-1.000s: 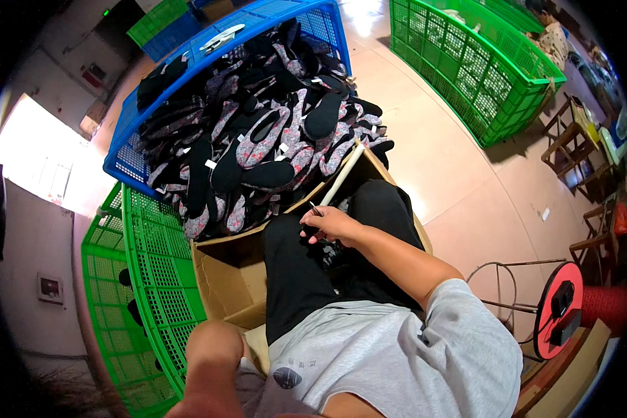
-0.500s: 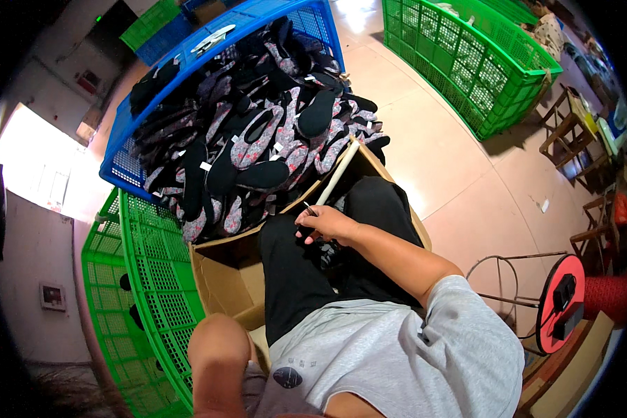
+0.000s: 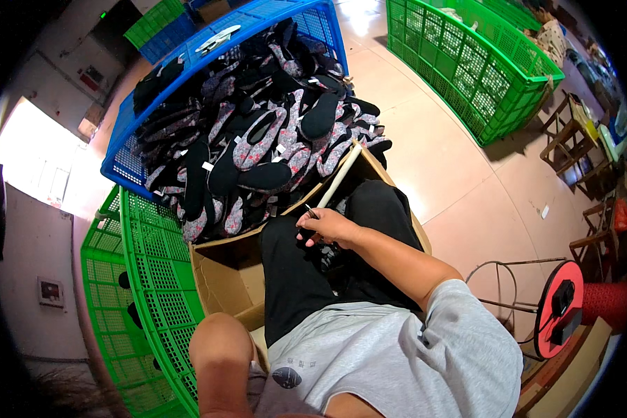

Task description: The person sits on the floor and sews the insole to the upper of a slipper using a needle and thread. They pull the thread through the fabric repeatedly to secure the parts together. The person handles multiple slippers from a blue crate, sewing them one by one.

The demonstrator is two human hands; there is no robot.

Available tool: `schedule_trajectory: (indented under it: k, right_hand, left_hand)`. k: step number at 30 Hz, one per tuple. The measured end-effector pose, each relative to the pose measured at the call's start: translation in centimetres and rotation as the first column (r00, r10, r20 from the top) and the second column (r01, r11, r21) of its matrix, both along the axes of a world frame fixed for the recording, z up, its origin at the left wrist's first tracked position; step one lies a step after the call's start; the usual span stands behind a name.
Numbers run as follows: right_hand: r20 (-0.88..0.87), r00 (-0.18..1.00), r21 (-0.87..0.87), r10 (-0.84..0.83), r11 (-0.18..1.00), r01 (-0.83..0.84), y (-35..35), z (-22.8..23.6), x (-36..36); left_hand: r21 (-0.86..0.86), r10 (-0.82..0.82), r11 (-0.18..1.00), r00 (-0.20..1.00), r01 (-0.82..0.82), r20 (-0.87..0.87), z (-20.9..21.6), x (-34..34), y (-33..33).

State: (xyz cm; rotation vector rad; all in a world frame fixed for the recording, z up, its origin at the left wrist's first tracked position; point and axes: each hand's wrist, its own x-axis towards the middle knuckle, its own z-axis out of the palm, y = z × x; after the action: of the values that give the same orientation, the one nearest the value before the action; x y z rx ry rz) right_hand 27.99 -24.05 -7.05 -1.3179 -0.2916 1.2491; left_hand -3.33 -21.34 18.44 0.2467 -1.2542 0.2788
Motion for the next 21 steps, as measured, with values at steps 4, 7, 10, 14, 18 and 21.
schedule_trajectory:
  k: [4, 7, 10, 14, 18, 21]
  right_hand:
    - [0.006, 1.0, -0.008, 0.007, 1.0, -0.007, 0.1, 0.1, 0.0]
    - [-0.003, 1.0, -0.022, 0.014, 1.0, -0.014, 0.1, 0.3, -0.1]
    - [-0.002, 1.0, -0.02, 0.009, 1.0, -0.009, 0.0, 0.3, 0.0]
    - [-0.001, 1.0, -0.027, 0.01, 1.0, -0.01, 0.1, 0.3, -0.1]
    - [0.004, 1.0, -0.014, 0.008, 1.0, -0.008, 0.1, 0.4, -0.1]
    - [-0.002, 1.0, -0.014, 0.009, 1.0, -0.009, 0.1, 0.7, -0.2]
  left_hand:
    - [0.041, 0.35, 0.936, 0.937, -0.35, -0.007, -1.4, -1.6, 0.0]
    - [0.022, 0.522, 0.853, 0.852, -0.521, -0.048, -1.8, -2.7, -0.4]
    - [0.013, 0.584, 0.811, 0.81, -0.584, -0.043, -2.2, -2.5, -0.5]
    - [0.007, 0.644, 0.765, 0.765, -0.644, 0.0, -2.1, -1.9, -0.4]
    - [-0.035, 0.732, 0.681, 0.679, -0.732, 0.051, -1.9, -0.9, -0.4]
    - [-0.105, 0.83, 0.557, 0.55, -0.824, 0.091, -1.5, 0.6, -0.4]
